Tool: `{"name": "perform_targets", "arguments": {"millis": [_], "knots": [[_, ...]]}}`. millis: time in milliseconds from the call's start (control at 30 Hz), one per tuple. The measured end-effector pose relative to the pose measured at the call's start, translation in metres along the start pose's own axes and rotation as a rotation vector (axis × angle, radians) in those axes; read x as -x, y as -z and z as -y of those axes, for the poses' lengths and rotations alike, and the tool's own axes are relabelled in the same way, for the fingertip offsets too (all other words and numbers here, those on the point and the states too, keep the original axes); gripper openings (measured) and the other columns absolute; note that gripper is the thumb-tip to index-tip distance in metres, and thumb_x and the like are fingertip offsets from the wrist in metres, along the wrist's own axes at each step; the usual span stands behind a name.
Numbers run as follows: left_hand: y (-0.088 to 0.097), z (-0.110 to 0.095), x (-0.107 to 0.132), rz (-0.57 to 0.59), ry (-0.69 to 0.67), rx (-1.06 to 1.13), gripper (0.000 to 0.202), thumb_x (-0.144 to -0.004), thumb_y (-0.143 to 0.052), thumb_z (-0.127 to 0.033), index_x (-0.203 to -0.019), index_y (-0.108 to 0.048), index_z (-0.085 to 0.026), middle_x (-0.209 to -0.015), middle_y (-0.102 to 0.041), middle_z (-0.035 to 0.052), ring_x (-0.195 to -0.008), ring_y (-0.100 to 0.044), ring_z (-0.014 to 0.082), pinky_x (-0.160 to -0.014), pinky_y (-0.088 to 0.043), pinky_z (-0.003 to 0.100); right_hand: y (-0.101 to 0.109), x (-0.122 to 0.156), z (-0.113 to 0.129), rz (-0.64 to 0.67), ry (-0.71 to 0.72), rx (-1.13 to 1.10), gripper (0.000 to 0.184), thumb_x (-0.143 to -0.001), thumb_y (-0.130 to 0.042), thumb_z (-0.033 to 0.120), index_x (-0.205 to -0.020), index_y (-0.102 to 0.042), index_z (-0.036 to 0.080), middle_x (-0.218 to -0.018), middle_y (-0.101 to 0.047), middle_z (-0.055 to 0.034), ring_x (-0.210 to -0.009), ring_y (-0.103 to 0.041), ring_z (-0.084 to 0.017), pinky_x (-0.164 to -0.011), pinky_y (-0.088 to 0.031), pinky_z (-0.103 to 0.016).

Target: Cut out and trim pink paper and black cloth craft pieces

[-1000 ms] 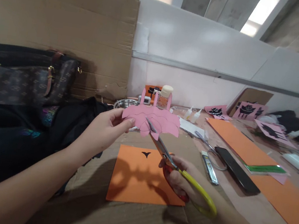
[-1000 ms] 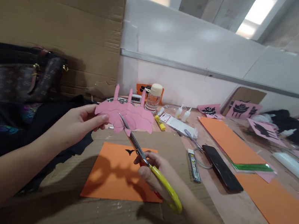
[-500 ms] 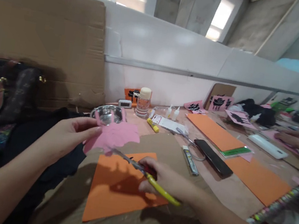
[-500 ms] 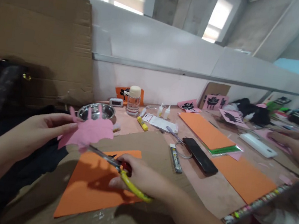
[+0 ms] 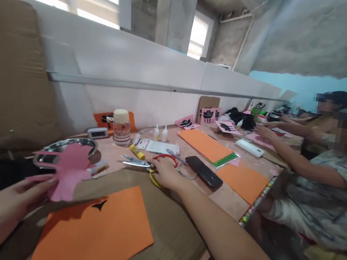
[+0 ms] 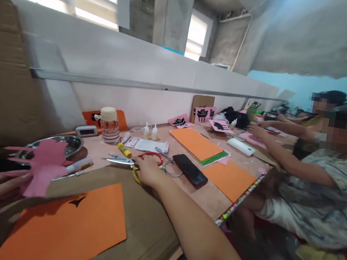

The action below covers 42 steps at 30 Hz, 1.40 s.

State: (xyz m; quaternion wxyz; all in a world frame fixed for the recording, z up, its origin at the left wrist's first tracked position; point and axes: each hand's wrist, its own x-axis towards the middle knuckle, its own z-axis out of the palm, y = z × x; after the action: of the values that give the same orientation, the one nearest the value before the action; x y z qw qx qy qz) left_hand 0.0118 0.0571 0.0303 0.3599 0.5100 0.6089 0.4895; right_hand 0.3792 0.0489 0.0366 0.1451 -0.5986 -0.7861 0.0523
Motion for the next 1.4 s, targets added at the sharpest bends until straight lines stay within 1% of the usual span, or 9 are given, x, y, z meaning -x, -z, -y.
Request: {"name": "perform_targets", "arguments": {"millis": [33,133,333,467,667,833,1000,1167,1400], "knots": [[-0.007,-0.006,0.009,0.091,0.101,0.098,0.045,-0.053,-0.087,-0.062,-0.080,-0.075,-0.029,-0.080,-0.080,0.0012,-0.071,-0.073,0.0283,-0.058,-0.060,0.037,-0.002,-0.001,-0.003,-0.008,-0.008,0.015,0.038,-0.098,-0.065,0.031,-0.133,-0.059,0.019,-0.134,-0.062,-0.0107,-0.118,-0.062,-0.029,-0.099,-0.052,-0.052],[-0.022,-0.015,0.027,0.202,0.105,0.286,0.049,-0.048,-0.093,-0.052,-0.083,-0.074,-0.022,-0.073,-0.076,0.0020,-0.065,-0.068,0.0217,-0.059,-0.057,0.031,-0.008,-0.005,-0.009,-0.018,-0.018,0.026,0.034,-0.099,-0.064,0.031,-0.130,-0.061,0.018,-0.130,-0.064,-0.0103,-0.114,-0.065,-0.027,-0.097,-0.054,-0.051],[-0.033,-0.011,0.037,0.203,0.035,0.318,0.047,-0.058,-0.089,-0.056,-0.070,-0.067,-0.016,-0.066,-0.064,0.0011,-0.061,-0.058,0.0131,-0.056,-0.048,0.023,-0.017,-0.010,-0.009,-0.068,-0.010,-0.109,0.029,-0.097,-0.065,0.026,-0.124,-0.067,0.016,-0.124,-0.068,-0.0137,-0.116,-0.064,-0.029,-0.104,-0.046,-0.053],[-0.039,-0.013,0.046,0.220,-0.014,0.358,0.045,-0.061,-0.088,-0.056,-0.073,-0.069,-0.017,-0.069,-0.063,-0.0008,-0.062,-0.056,0.0115,-0.060,-0.048,0.022,-0.012,0.000,0.021,-0.175,0.000,-0.320,0.031,-0.093,-0.066,0.023,-0.122,-0.071,0.016,-0.139,-0.062,-0.0196,-0.136,-0.049,-0.036,-0.116,-0.032,-0.054],[-0.048,-0.011,0.059,0.310,-0.043,0.352,0.042,-0.066,-0.086,-0.055,-0.078,-0.073,-0.017,-0.077,-0.068,0.0027,-0.071,-0.062,0.0154,-0.068,-0.052,0.025,-0.014,0.024,0.082,-0.130,0.050,-0.835,0.040,-0.092,-0.068,0.038,-0.129,-0.064,0.023,-0.122,-0.073,-0.0116,-0.106,-0.072,-0.024,-0.089,-0.059,-0.039],[-0.052,-0.008,0.067,0.381,-0.061,0.291,0.035,-0.074,-0.082,-0.051,-0.082,-0.073,-0.018,-0.078,-0.070,0.0034,-0.073,-0.064,0.0165,-0.069,-0.052,0.026,-0.017,0.032,0.095,-0.082,0.054,-1.080,0.019,-0.088,-0.068,0.036,-0.095,-0.070,0.018,-0.095,-0.076,-0.0077,-0.087,-0.073,-0.020,-0.081,-0.059,-0.035],[-0.048,-0.020,0.067,0.418,-0.076,0.181,0.034,-0.074,-0.082,-0.048,-0.090,-0.076,-0.018,-0.082,-0.073,0.0050,-0.075,-0.064,0.0190,-0.065,-0.052,0.027,-0.015,0.030,0.089,0.012,0.036,-1.142,0.015,-0.082,-0.072,0.031,-0.077,-0.070,0.017,-0.071,-0.071,-0.0027,-0.069,-0.068,-0.017,-0.069,-0.054,-0.031],[-0.046,-0.031,0.072,0.453,-0.097,0.094,0.023,-0.068,-0.084,-0.039,-0.073,-0.076,-0.019,-0.076,-0.073,0.0039,-0.070,-0.064,0.0197,-0.064,-0.051,0.028,-0.018,0.027,0.089,0.036,0.031,-1.147,0.016,-0.081,-0.072,0.032,-0.084,-0.073,0.017,-0.076,-0.072,-0.0030,-0.068,-0.065,-0.016,-0.067,-0.052,-0.030],[-0.048,-0.023,0.069,0.410,-0.111,0.092,0.022,-0.064,-0.084,-0.038,-0.060,-0.070,-0.021,-0.066,-0.069,0.0039,-0.067,-0.064,0.0233,-0.059,-0.051,0.030,-0.009,0.028,0.086,-0.080,0.033,-1.048,0.019,-0.083,-0.068,0.037,-0.079,-0.069,0.018,-0.078,-0.071,-0.0023,-0.074,-0.063,-0.017,-0.067,-0.048,-0.029]]}}
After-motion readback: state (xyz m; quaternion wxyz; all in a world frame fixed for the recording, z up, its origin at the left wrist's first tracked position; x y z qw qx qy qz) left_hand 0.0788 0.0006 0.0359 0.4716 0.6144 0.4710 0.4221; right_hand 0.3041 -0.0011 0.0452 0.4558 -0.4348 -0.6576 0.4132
